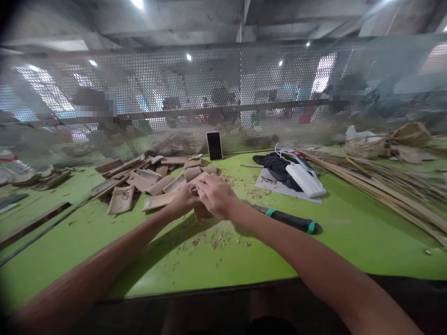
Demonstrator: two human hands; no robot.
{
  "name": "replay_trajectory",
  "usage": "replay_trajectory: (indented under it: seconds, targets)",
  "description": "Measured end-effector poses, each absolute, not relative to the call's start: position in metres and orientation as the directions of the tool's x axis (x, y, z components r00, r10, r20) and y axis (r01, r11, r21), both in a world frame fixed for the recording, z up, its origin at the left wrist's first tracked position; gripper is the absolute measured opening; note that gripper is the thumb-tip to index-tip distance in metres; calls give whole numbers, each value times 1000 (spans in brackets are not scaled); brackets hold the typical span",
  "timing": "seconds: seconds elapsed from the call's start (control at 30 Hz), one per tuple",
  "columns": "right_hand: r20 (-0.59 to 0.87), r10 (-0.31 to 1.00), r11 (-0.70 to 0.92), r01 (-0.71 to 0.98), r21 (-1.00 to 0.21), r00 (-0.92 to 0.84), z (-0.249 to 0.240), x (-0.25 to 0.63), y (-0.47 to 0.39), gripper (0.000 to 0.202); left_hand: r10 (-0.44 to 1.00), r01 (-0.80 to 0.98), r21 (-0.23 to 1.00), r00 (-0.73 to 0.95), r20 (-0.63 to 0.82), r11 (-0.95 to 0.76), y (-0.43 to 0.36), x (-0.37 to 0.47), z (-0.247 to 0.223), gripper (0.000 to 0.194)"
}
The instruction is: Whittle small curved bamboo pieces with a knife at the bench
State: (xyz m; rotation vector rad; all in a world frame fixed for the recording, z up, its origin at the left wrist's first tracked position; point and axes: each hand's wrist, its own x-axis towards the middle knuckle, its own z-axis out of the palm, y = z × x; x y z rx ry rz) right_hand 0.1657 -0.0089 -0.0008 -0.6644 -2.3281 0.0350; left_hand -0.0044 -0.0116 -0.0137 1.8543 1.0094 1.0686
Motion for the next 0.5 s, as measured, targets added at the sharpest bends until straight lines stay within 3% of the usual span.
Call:
replay_trajectory:
  seconds: [0.23, 0.5]
  targets:
    - [605, 538, 843, 379, -382, -587, -2, 162, -12, 49, 878, 259, 868, 352, 324, -424, -14, -5, -13, 29]
    - [673, 529, 846, 385, -369, -517, -6, 163, -13, 43, 877, 323, 846, 382, 293, -424, -16, -6, -11, 29]
